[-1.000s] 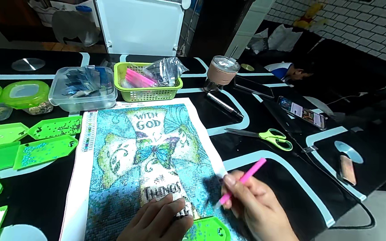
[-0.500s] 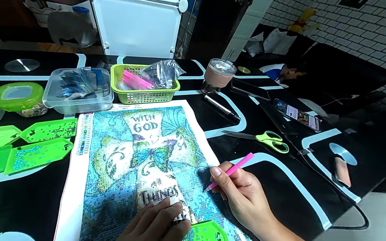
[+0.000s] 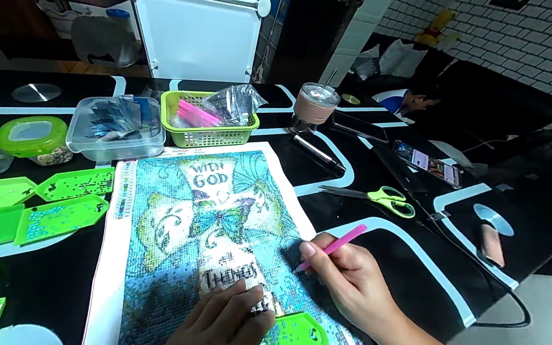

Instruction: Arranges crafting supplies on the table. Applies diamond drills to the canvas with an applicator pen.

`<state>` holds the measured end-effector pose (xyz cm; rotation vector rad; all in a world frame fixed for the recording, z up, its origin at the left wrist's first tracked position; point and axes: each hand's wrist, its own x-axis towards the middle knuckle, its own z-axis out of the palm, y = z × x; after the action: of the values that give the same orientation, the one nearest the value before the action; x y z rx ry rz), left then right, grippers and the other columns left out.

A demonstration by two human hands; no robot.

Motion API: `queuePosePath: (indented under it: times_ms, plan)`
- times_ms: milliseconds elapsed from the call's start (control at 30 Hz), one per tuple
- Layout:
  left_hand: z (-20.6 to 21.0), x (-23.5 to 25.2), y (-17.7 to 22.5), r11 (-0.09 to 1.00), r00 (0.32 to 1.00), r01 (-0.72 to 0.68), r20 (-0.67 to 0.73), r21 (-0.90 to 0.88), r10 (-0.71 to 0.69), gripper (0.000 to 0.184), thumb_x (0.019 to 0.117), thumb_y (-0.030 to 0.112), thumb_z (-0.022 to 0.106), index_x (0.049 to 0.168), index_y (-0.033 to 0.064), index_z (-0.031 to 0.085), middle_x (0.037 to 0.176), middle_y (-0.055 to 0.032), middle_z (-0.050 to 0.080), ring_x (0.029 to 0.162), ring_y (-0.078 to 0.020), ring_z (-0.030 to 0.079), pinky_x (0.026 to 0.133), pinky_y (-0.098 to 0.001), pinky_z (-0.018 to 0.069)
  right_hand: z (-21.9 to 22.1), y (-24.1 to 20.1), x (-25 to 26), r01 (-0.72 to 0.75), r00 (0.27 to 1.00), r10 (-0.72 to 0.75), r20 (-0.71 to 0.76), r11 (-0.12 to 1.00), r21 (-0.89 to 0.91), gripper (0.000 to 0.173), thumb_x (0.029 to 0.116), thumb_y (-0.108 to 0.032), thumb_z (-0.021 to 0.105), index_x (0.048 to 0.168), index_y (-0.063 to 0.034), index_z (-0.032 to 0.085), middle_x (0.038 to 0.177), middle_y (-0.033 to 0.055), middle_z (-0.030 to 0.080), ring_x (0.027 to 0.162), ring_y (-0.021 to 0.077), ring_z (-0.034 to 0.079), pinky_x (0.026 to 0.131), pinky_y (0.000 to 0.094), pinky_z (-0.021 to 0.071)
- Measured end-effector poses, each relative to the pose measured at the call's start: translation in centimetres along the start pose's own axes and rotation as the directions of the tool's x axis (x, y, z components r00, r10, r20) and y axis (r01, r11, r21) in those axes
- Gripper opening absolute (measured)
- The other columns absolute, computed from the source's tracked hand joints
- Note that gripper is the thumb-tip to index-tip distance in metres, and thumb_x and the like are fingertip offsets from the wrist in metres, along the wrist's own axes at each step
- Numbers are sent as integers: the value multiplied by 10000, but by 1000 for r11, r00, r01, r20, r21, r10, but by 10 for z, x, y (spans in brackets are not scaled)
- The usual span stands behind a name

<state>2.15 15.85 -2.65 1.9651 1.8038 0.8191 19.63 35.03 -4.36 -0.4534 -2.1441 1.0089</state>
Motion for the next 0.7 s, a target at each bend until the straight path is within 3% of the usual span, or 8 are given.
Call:
queuePosePath:
  times_ms: [133,267,700]
  plan:
    - [1,0,0,1000,1000,7,-24,-9,-8,410,908,389,749,1209,110,736,1349,-134,678,1316,-355,590,1094,-495,463,5,-21,-13,1,997,-14,74,985,175,262,1098,-236,509,947,-56,624,753,-12,638,677,-34,604,620,127,508]
    - [3,0,0,1000,999,-4,-50,-4,3,384,909,379,748,1187,114,741,1338,-129,686,1307,-348,600,1082,-489,476,16,-34,-26,5,986,-35,164,984,177,270,1082,-180,538,905,10,610,732,79,609,673,39,605,632,163,507]
    - [5,1,-1,1000,998,-15,-63,14,16,364,917,390,736,1164,123,744,1331,-124,689,1301,-341,604,1079,-473,480,19,-31,-28,24,985,-54,162,983,184,271,1084,-183,534,904,7,602,728,73,599,669,34,593,632,155,496]
